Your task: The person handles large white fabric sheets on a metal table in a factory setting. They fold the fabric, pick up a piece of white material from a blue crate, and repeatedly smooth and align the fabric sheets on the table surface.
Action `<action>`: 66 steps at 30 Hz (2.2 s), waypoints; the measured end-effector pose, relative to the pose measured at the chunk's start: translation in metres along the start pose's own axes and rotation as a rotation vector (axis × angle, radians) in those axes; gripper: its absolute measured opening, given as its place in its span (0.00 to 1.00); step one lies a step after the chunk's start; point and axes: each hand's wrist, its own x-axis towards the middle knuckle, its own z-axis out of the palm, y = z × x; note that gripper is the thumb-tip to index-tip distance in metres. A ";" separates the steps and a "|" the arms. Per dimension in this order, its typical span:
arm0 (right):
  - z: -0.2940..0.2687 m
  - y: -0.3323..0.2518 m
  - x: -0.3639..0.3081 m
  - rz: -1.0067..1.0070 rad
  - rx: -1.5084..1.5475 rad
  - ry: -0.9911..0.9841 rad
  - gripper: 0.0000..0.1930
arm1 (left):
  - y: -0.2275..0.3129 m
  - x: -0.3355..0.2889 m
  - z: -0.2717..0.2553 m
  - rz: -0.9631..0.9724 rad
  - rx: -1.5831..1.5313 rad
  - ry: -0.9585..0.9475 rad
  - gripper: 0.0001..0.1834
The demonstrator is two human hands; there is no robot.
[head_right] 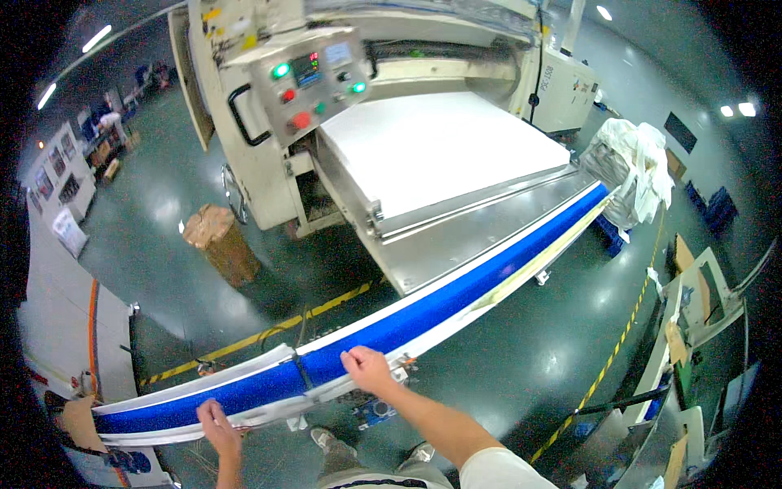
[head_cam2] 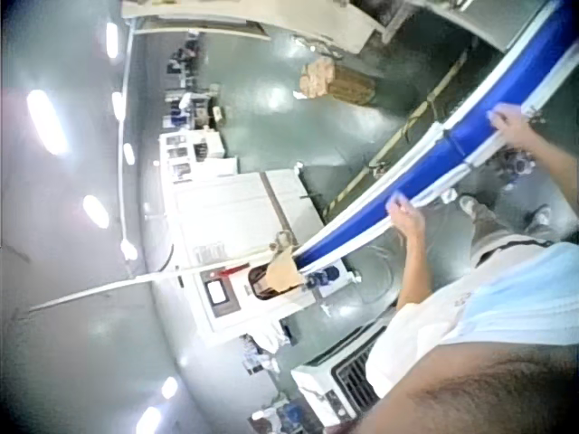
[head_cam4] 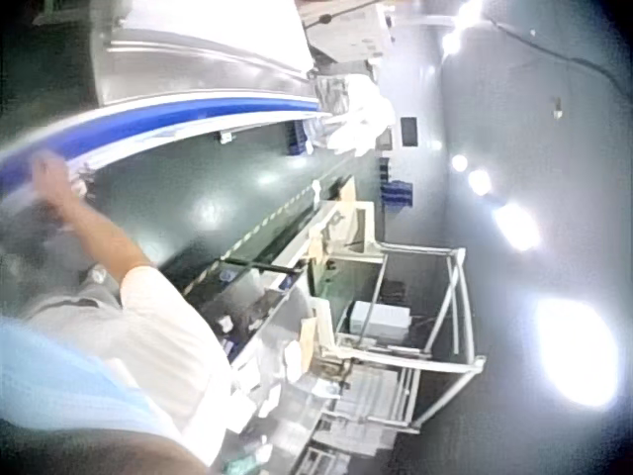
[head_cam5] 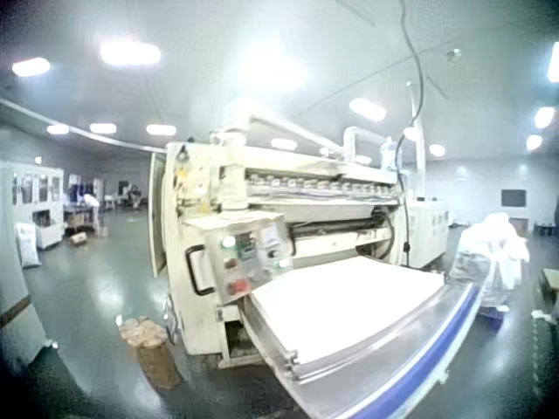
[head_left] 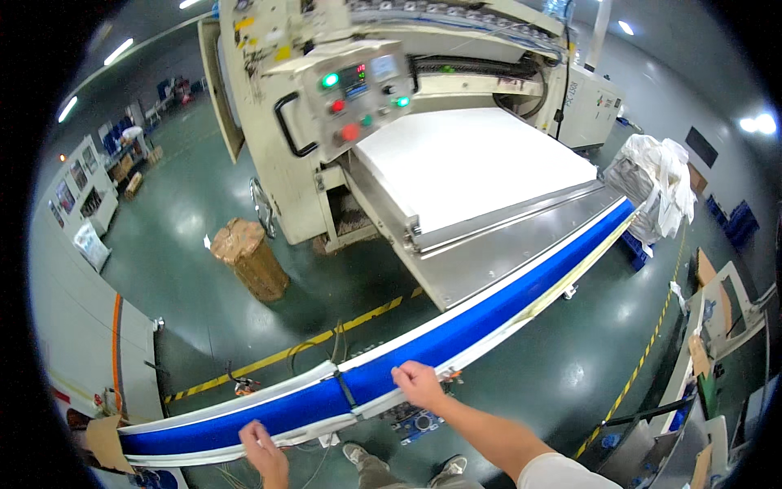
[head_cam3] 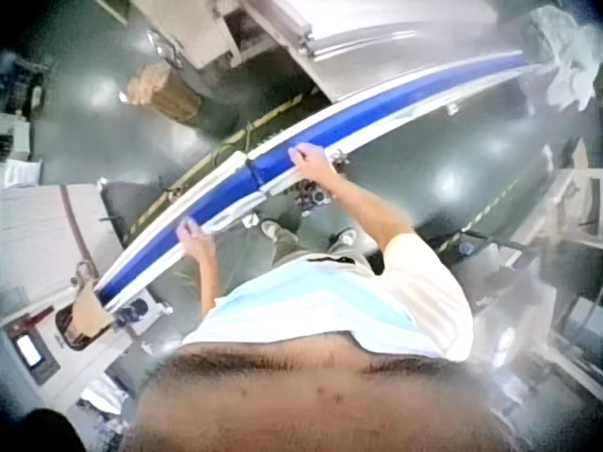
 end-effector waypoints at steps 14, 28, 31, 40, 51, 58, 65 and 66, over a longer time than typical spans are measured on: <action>-0.278 0.250 -0.355 0.475 -0.684 -0.500 0.19 | 0.190 -0.256 0.191 0.502 -0.096 -1.373 0.14; -0.426 0.371 -0.434 0.791 -0.600 -0.266 0.23 | 0.314 -0.307 0.373 0.803 -0.105 -1.495 0.16; -0.456 0.370 -0.395 0.748 -0.567 -0.230 0.21 | 0.329 -0.296 0.408 0.811 -0.028 -1.513 0.18; -0.524 0.308 -0.189 0.890 -0.457 -0.359 0.24 | 0.447 -0.232 0.485 0.771 -0.224 -1.222 0.16; -0.588 0.297 0.057 0.466 0.083 -0.254 0.10 | 0.440 -0.162 0.534 0.451 0.025 -0.369 0.09; -0.639 0.313 0.222 0.192 0.069 -0.563 0.08 | 0.447 -0.171 0.571 0.106 0.307 -0.124 0.11; -0.645 0.335 0.342 -0.025 -0.242 -0.824 0.12 | 0.458 -0.169 0.573 -0.180 0.366 -0.136 0.09; -0.640 0.340 0.354 -0.024 -0.243 -0.840 0.12 | 0.458 -0.170 0.573 -0.218 0.409 -0.171 0.10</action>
